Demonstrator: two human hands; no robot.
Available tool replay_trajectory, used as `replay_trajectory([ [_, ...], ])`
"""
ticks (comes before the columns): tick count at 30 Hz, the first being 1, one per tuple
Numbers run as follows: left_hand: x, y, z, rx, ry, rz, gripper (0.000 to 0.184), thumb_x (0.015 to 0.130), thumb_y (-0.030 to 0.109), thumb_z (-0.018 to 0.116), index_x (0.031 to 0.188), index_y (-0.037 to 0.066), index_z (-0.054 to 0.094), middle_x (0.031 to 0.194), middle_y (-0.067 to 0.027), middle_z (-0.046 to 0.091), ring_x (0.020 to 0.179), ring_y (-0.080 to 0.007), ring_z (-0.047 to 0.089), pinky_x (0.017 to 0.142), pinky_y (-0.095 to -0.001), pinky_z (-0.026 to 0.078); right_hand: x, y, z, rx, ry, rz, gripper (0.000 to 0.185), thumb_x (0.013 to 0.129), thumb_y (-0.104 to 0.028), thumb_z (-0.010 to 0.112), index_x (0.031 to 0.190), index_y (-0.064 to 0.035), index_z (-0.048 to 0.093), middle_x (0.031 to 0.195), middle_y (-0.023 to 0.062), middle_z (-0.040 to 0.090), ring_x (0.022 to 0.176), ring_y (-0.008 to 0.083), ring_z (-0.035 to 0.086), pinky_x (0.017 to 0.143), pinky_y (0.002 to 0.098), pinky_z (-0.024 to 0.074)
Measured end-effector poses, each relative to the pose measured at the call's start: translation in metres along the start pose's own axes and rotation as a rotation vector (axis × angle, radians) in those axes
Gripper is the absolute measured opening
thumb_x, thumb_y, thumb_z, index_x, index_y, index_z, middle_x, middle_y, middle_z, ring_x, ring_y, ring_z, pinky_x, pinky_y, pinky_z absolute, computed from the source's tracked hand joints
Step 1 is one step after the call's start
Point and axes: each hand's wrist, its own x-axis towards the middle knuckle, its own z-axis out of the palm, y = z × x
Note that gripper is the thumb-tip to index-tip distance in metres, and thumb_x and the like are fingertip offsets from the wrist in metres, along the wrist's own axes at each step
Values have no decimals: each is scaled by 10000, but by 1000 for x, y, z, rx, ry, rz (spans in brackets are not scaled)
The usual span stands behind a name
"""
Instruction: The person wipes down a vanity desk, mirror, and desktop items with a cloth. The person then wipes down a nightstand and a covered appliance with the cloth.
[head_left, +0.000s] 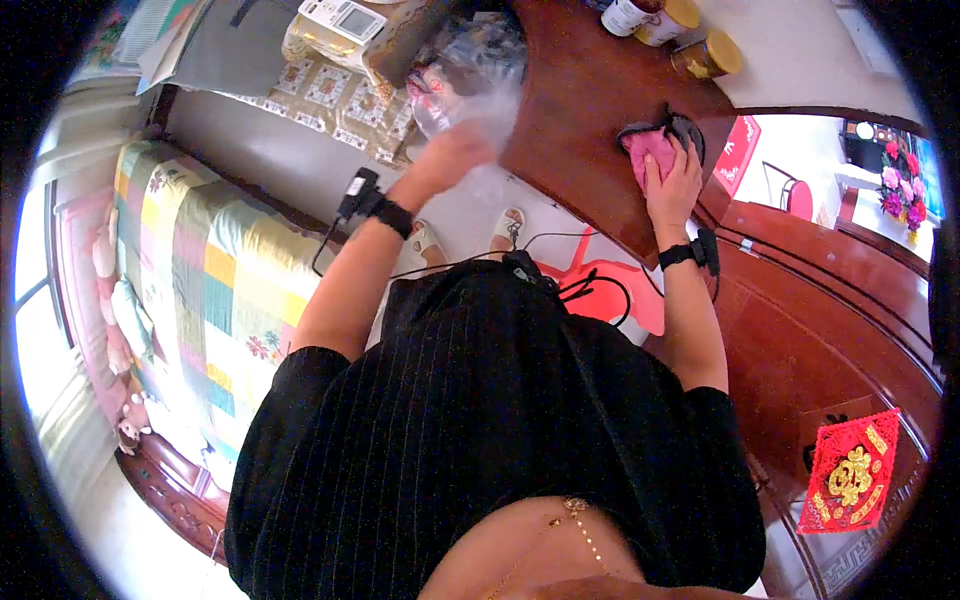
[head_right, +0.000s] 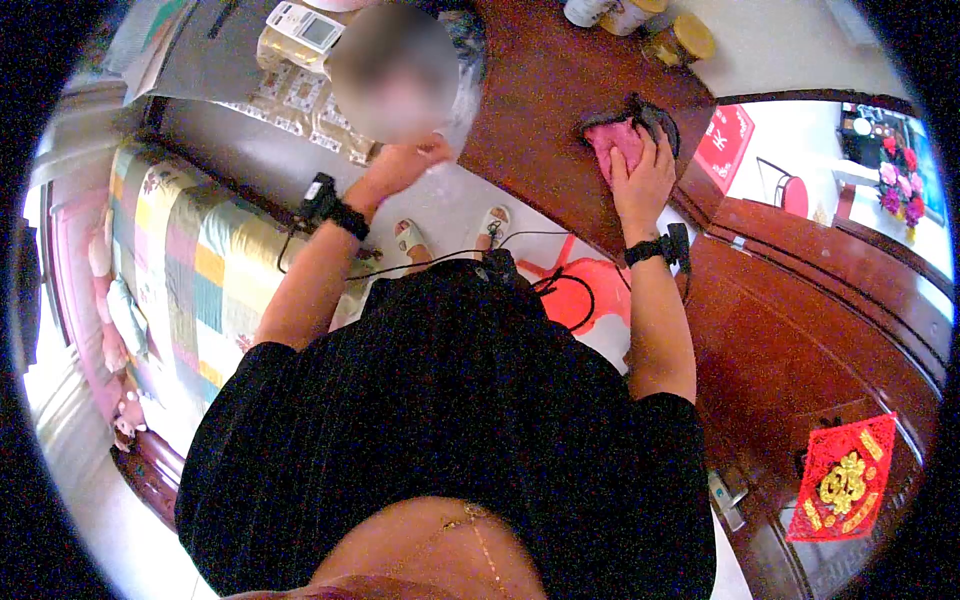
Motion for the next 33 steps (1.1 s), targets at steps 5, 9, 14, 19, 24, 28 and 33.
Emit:
replay_trajectory([
  [5, 3, -24, 18, -124, -239, -104, 291, 961, 271, 614, 1175, 89, 691, 1261, -135, 641, 1200, -296, 583, 954, -439, 532, 0, 0, 1, -12, -11, 4, 585, 917, -397, 688, 1398, -98, 538, 1468, 225, 483, 1354, 419, 455, 1138, 524, 351],
  [9, 7, -49, 14, 614, -236, -1, 310, 982, 228, 521, 1188, 85, 702, 1358, -173, 596, 1260, -378, 576, 955, -478, 552, 0, 0, 1, 4, -14, 10, 596, 917, -403, 688, 1405, -96, 536, 1476, 231, 477, 1358, 423, 450, 1142, 525, 347],
  [14, -14, 25, -30, 634, 130, -286, 377, 961, 155, 516, 1311, 21, 544, 1486, -253, 459, 1014, -500, 659, 794, -529, 591, 0, -1, 2, -16, -18, 19, 603, 918, -398, 690, 1415, -96, 531, 1482, 238, 471, 1368, 425, 439, 1143, 526, 347],
  [19, -29, 46, -62, 508, 398, -172, 553, 937, 111, 522, 1477, 85, 406, 1590, -210, 360, 959, -490, 674, 765, -550, 575, -1, -4, 0, 8, -8, 23, 589, 923, -396, 686, 1404, -89, 540, 1478, 238, 477, 1361, 432, 444, 1139, 523, 355],
  [24, -24, 40, -84, 420, 632, 149, 620, 934, 80, 533, 1534, 130, 385, 1539, -203, 449, 1037, -364, 702, 875, -446, 566, -3, -6, 9, 65, -1, 29, 584, 917, -396, 690, 1396, -91, 551, 1483, 247, 468, 1359, 437, 445, 1143, 529, 348],
  [28, -20, 88, -113, -468, 264, -325, 558, 972, 97, 563, 1504, 29, 405, 1404, -218, 523, 1121, -303, 686, 932, -417, 566, -7, -63, 16, 93, -58, -38, 601, 899, -400, 703, 1402, -109, 551, 1501, 244, 451, 1374, 434, 431, 1158, 538, 328],
  [33, 46, 67, -132, -1150, 113, 219, 525, 970, 90, 610, 1412, -130, 432, 1217, -150, 589, 1128, -374, 665, 1017, -477, 557, -14, -130, 18, 164, -120, -160, 617, 881, -372, 721, 1419, -135, 537, 1547, 206, 416, 1403, 418, 405, 1168, 527, 317],
])
